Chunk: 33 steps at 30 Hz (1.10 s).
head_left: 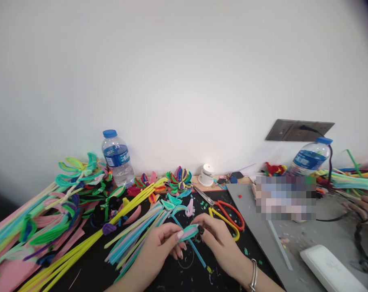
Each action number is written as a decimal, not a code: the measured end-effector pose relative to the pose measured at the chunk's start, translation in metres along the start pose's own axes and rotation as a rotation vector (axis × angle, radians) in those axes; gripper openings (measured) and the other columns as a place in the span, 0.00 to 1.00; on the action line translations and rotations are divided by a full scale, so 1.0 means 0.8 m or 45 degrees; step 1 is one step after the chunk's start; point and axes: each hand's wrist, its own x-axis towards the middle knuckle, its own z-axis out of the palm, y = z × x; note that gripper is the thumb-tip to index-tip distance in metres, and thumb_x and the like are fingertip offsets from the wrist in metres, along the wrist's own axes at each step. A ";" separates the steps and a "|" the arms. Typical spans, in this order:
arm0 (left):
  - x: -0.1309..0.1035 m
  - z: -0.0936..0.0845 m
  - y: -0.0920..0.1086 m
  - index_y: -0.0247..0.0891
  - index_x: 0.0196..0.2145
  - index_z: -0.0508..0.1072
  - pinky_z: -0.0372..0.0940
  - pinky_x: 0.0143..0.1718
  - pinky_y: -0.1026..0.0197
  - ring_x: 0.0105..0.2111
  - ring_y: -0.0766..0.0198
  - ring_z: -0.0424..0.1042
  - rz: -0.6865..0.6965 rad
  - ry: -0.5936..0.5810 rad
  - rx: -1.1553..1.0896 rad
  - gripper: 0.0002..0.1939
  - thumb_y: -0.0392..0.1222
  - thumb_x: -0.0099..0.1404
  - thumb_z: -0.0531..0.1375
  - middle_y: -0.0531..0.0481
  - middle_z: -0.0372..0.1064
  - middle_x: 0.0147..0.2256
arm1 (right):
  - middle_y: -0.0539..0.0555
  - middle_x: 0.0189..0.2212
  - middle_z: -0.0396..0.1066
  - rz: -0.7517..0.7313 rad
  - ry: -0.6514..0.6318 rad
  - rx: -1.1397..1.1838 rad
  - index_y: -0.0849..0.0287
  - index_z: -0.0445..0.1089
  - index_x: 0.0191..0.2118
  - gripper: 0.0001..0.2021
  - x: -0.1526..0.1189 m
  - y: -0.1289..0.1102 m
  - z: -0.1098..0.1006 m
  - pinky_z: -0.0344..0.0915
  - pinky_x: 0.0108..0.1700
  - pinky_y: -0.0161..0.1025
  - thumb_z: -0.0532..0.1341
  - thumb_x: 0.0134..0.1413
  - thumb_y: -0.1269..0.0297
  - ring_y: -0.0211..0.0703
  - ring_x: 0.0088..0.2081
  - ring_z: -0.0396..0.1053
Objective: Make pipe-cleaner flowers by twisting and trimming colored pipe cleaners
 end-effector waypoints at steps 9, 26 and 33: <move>-0.011 0.012 0.005 0.33 0.27 0.68 0.61 0.24 0.66 0.21 0.67 0.67 0.016 -0.032 0.164 0.15 0.49 0.60 0.57 0.52 0.67 0.22 | 0.45 0.19 0.54 0.033 -0.020 -0.232 0.59 0.54 0.22 0.13 0.002 0.002 0.016 0.48 0.26 0.32 0.50 0.58 0.67 0.34 0.23 0.53; -0.006 0.017 -0.002 0.35 0.26 0.66 0.62 0.22 0.65 0.22 0.61 0.74 -0.144 0.118 -0.003 0.16 0.53 0.54 0.58 0.47 0.73 0.23 | 0.44 0.17 0.51 0.066 -0.026 -0.314 0.58 0.51 0.22 0.12 0.002 0.002 0.017 0.46 0.25 0.32 0.52 0.55 0.71 0.34 0.22 0.51; -0.005 0.016 0.001 0.34 0.27 0.67 0.62 0.22 0.65 0.22 0.61 0.74 -0.148 0.092 -0.033 0.18 0.54 0.53 0.58 0.47 0.73 0.23 | 0.43 0.17 0.50 0.111 -0.018 -0.205 0.57 0.51 0.22 0.13 0.003 0.002 0.017 0.45 0.24 0.32 0.52 0.56 0.68 0.33 0.21 0.50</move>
